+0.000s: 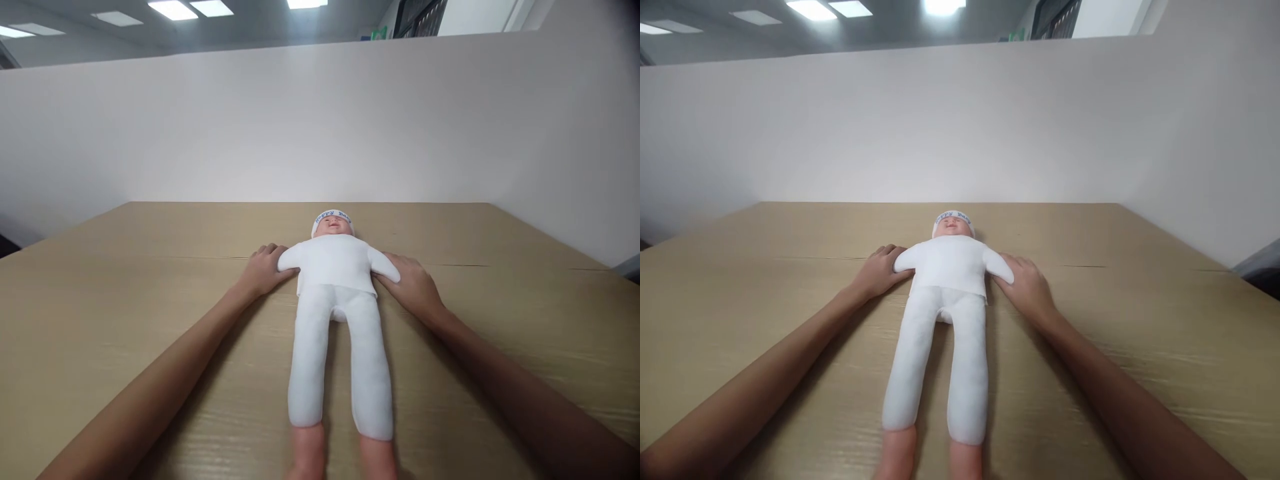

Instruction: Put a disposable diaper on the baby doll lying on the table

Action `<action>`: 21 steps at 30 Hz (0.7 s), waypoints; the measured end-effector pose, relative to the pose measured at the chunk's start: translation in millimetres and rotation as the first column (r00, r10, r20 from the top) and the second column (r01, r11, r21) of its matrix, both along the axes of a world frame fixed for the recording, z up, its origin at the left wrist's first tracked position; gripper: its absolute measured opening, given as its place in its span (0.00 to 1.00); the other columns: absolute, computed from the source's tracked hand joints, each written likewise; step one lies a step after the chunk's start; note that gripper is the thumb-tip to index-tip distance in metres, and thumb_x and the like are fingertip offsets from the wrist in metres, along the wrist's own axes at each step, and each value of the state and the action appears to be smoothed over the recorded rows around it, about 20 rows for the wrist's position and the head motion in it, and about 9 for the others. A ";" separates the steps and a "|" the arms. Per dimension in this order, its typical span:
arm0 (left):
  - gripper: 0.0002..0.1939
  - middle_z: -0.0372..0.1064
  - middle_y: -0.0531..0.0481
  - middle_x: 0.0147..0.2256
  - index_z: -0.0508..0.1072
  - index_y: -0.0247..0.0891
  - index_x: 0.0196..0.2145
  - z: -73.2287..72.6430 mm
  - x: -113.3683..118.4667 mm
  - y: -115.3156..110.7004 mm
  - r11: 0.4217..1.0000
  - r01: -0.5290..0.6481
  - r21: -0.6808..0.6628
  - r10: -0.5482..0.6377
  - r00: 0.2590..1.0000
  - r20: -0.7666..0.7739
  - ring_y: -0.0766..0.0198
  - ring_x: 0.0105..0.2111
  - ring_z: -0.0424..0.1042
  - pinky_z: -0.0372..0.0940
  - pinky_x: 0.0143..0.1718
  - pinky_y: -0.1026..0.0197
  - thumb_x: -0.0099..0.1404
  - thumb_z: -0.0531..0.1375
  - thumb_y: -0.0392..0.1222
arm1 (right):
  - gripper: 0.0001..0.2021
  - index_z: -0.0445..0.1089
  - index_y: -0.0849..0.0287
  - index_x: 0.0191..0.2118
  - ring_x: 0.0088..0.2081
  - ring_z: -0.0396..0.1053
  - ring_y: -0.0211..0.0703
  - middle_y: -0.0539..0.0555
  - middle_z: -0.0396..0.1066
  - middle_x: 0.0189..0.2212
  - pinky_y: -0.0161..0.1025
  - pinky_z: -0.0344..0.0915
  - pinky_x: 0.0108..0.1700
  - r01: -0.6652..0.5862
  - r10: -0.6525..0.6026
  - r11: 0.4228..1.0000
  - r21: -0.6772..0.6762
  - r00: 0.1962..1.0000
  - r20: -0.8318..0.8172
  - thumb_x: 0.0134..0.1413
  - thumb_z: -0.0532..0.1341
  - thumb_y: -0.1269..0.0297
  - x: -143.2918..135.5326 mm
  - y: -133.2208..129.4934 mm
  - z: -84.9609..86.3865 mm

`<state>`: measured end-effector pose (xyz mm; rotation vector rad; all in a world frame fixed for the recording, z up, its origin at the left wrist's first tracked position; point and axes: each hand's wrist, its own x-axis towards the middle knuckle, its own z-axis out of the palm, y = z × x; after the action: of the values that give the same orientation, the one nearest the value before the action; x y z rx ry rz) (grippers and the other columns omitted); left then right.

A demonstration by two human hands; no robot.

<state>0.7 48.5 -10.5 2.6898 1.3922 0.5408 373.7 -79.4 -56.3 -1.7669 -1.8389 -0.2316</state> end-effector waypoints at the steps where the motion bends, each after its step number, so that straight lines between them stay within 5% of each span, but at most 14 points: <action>1: 0.33 0.75 0.36 0.57 0.76 0.37 0.60 -3.2 -0.7 2.1 0.998 -0.003 0.055 0.003 1.000 0.006 0.37 0.57 0.73 0.67 0.59 0.40 0.72 0.60 0.66 | 0.21 0.76 0.54 0.61 0.48 0.77 0.61 0.60 0.82 0.49 0.51 0.71 0.51 -0.022 0.022 1.000 -0.003 1.000 0.002 0.75 0.58 0.50 3.3 2.0 0.3; 6: 0.37 0.72 0.40 0.65 0.71 0.42 0.67 -15.2 -24.4 1.0 0.996 0.039 0.077 -0.046 0.994 0.098 0.39 0.63 0.71 0.65 0.65 0.39 0.75 0.58 0.72 | 0.25 0.73 0.50 0.67 0.55 0.77 0.62 0.58 0.80 0.58 0.53 0.71 0.57 -0.140 0.138 0.990 -0.015 0.988 -0.067 0.74 0.60 0.44 17.5 -7.4 6.6; 14: 0.38 0.78 0.44 0.59 0.72 0.48 0.70 -21.3 -35.2 18.6 1.000 0.009 -0.010 -0.007 0.985 0.170 0.41 0.59 0.74 0.71 0.58 0.44 0.73 0.62 0.72 | 0.28 0.71 0.39 0.70 0.61 0.76 0.65 0.49 0.77 0.65 0.58 0.75 0.58 -0.061 0.035 0.988 -0.139 0.983 -0.181 0.72 0.60 0.37 22.3 -4.8 8.1; 21: 0.40 0.80 0.42 0.53 0.74 0.49 0.70 -23.3 -34.7 22.4 0.999 -0.023 -0.033 0.029 0.979 0.202 0.42 0.55 0.76 0.73 0.56 0.46 0.69 0.68 0.70 | 0.27 0.74 0.42 0.65 0.58 0.77 0.65 0.51 0.80 0.61 0.57 0.74 0.54 -0.038 -0.006 0.981 -0.192 0.975 -0.223 0.70 0.61 0.35 26.4 -3.3 4.6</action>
<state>-34.0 70.9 -33.8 2.5132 1.3701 0.7645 400.1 -82.7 -51.7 -1.8248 -1.7610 0.1546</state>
